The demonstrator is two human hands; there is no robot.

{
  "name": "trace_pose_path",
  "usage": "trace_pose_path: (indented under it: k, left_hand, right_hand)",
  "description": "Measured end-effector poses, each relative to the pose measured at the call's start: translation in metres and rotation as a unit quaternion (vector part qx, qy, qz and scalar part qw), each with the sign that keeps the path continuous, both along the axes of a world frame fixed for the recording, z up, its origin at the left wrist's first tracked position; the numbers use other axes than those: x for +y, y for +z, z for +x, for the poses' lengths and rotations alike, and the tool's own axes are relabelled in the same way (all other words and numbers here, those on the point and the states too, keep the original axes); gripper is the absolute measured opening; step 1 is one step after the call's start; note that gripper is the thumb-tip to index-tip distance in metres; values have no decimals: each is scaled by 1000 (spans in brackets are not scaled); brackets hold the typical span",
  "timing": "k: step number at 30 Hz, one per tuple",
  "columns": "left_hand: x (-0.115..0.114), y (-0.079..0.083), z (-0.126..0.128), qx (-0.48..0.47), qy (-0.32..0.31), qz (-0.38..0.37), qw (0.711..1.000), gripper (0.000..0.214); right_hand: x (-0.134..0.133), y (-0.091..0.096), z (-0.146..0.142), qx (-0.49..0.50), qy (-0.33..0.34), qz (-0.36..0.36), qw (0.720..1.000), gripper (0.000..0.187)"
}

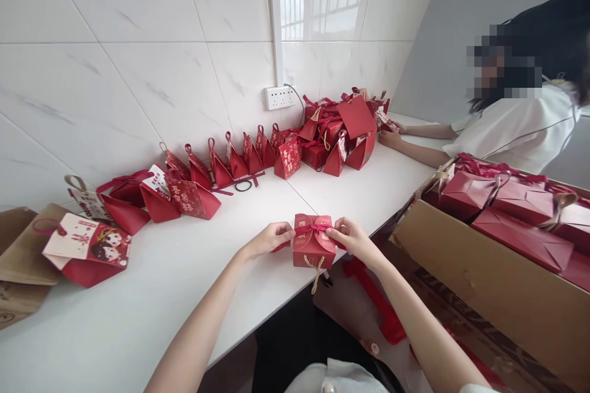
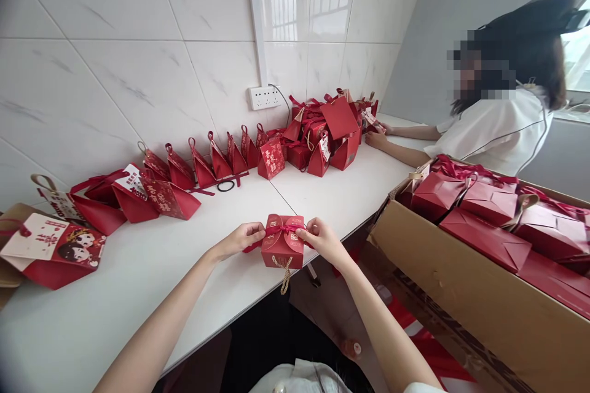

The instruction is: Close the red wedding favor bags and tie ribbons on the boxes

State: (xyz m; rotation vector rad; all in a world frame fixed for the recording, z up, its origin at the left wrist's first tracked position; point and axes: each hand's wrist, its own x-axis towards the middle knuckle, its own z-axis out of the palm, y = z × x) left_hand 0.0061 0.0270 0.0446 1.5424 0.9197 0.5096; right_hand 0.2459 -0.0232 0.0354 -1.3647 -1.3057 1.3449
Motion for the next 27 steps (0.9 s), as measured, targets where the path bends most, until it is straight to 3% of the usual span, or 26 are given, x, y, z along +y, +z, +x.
trace_pose_path:
  k: [5, 12, 18, 27]
  left_hand:
    - [-2, -1, -2, -50, 1, -31, 998, 45]
    - [-5, -9, -3, -148, 42, -64, 986, 45]
    - [-8, -19, 0, -172, 74, -84, 979, 43]
    - [-17, -18, -1, -202, 120, -95, 967, 42]
  right_hand:
    - [-3, 6, 0, 53, 45, -42, 997, 46]
    - [-6, 9, 1, 166, 85, -47, 981, 48]
    - [-5, 8, -2, 167, 66, -63, 982, 56]
    - [-9, 12, 0, 173, 85, -58, 980, 39]
